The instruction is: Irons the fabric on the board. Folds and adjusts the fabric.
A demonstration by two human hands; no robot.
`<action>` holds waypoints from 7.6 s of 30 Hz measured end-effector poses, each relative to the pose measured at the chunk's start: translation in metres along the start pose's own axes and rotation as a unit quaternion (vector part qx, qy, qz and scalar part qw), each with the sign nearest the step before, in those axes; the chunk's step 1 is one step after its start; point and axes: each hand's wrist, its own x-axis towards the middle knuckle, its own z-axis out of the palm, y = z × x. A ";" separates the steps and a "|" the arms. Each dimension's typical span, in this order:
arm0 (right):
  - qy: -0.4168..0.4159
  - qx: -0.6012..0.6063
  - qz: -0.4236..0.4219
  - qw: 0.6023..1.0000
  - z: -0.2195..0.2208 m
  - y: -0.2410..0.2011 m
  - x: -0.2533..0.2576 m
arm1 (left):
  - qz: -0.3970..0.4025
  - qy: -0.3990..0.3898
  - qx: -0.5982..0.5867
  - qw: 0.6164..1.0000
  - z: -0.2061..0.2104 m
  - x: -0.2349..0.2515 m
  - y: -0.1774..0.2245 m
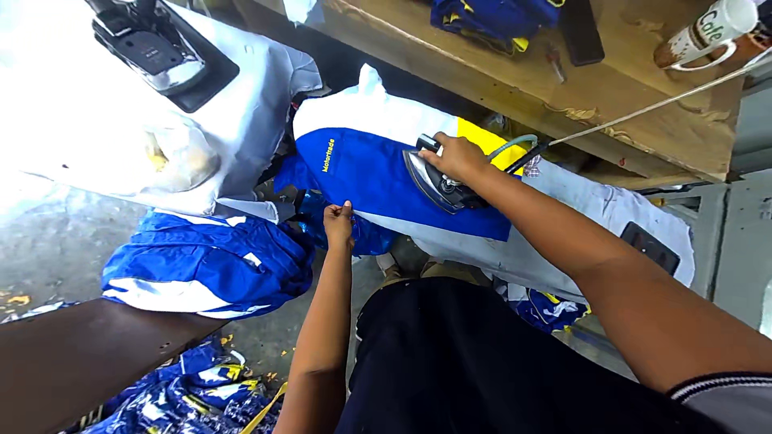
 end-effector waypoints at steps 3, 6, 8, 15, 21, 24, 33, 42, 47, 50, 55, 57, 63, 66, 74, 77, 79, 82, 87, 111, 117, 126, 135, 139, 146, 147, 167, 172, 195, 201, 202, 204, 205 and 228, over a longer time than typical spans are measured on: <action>-0.002 -0.005 -0.006 1.000 0.003 0.007 -0.008 | -0.008 -0.002 -0.002 1.000 -0.001 0.001 0.002; 0.026 0.015 0.018 0.999 0.005 0.005 -0.009 | -0.009 -0.001 -0.006 1.000 0.000 -0.001 0.002; 0.035 0.029 0.027 0.999 0.003 -0.002 -0.001 | -0.004 0.002 -0.010 1.000 0.000 0.000 0.001; 0.086 0.095 0.066 0.990 -0.017 -0.044 0.053 | 0.004 0.010 -0.010 1.000 0.003 0.000 -0.002; 0.033 0.027 -0.032 0.999 -0.009 -0.039 0.030 | 0.014 0.007 0.028 1.000 0.002 -0.006 0.004; 0.065 0.059 0.040 0.995 -0.010 -0.021 0.028 | 0.015 0.011 0.027 0.999 0.002 -0.003 0.002; 0.026 0.015 0.009 1.000 -0.004 -0.001 0.010 | 0.017 0.003 0.050 0.999 0.001 0.000 0.003; -0.020 0.041 0.003 0.999 0.009 0.040 -0.060 | 0.015 0.002 0.062 0.998 0.000 0.003 0.002; 0.033 0.049 0.072 0.996 0.070 0.097 -0.145 | 0.007 -0.010 0.053 0.998 -0.003 0.001 0.004; 0.062 0.063 0.150 0.985 0.081 0.129 -0.177 | 0.010 -0.019 0.057 0.998 -0.004 -0.001 0.004; 0.104 0.109 0.300 0.942 0.068 0.196 -0.180 | 0.020 -0.012 0.058 0.998 -0.004 -0.004 0.004; 0.126 0.115 0.334 0.927 0.061 0.220 -0.175 | 0.024 -0.009 0.055 0.998 -0.004 -0.003 0.002; 0.183 0.143 0.393 0.890 0.039 0.289 -0.156 | 0.031 -0.002 0.061 0.998 -0.004 -0.001 0.001; 0.227 0.053 0.364 0.902 0.038 0.294 -0.151 | 0.022 0.006 0.054 0.998 -0.002 -0.001 0.003; 0.210 0.033 0.021 0.977 0.152 0.161 -0.139 | 0.029 -0.002 -0.054 0.998 0.002 -0.016 0.043; 0.235 0.016 -0.028 0.971 0.177 0.150 -0.117 | 0.066 -0.032 -0.140 0.987 0.006 -0.022 0.076; 0.263 -0.008 -0.066 0.963 0.182 0.146 -0.101 | 0.085 -0.054 -0.169 0.981 0.003 -0.020 0.098; 0.185 0.031 -0.089 0.978 0.153 0.104 -0.102 | 0.103 -0.053 -0.170 0.979 -0.019 -0.005 0.129; -0.129 0.165 -0.227 0.951 0.067 -0.017 -0.156 | 0.162 -0.031 -0.283 0.945 -0.092 0.024 0.161; 0.030 0.137 0.207 0.968 0.021 0.113 0.129 | 0.337 -0.157 0.586 0.720 0.099 -0.111 -0.019; 0.068 0.218 0.161 0.960 0.023 0.102 0.141 | 0.346 -0.080 0.563 0.746 0.110 -0.110 -0.031; 0.239 0.483 0.116 0.834 0.033 0.124 0.097 | 0.262 -0.134 0.585 0.756 0.121 -0.117 -0.011; 0.317 0.649 0.210 0.659 0.036 0.201 0.020 | 0.206 -0.294 0.543 0.759 0.178 -0.227 -0.022; 0.292 0.618 0.340 0.646 -0.004 0.204 -0.020 | 0.178 -0.350 0.551 0.736 0.204 -0.244 -0.030; 0.309 0.563 0.249 0.725 0.053 0.239 0.001 | 0.130 -0.359 0.615 0.690 0.217 -0.227 -0.062; 0.278 0.519 0.227 0.776 0.049 0.235 -0.007 | 0.127 -0.360 0.633 0.674 0.218 -0.228 -0.065; 0.136 0.245 0.267 0.922 0.021 0.301 -0.158 | 0.322 -0.528 0.528 0.582 0.190 -0.181 -0.055; 0.114 0.220 0.190 0.950 0.017 0.226 -0.168 | 0.301 -0.480 0.497 0.657 0.127 -0.159 -0.030; 0.066 0.202 0.288 0.934 0.040 0.151 -0.125 | 0.298 -0.279 0.439 0.801 0.031 -0.074 0.049; 0.079 0.206 0.248 0.943 0.013 0.142 -0.073 | 0.362 -0.181 0.466 0.787 0.060 -0.041 0.112; 0.078 0.207 0.243 0.945 0.012 0.141 -0.072 | 0.379 -0.160 0.463 0.785 0.067 -0.032 0.123; 0.069 0.206 0.232 0.948 0.017 0.141 -0.081 | 0.391 -0.114 0.464 0.787 0.083 -0.010 0.141; 0.062 0.205 0.227 0.950 0.021 0.141 -0.090 | 0.386 -0.093 0.477 0.784 0.090 0.000 0.149; 0.065 0.207 0.198 0.956 0.028 0.053 -0.058 | 0.312 -0.133 0.431 0.836 0.048 0.093 0.178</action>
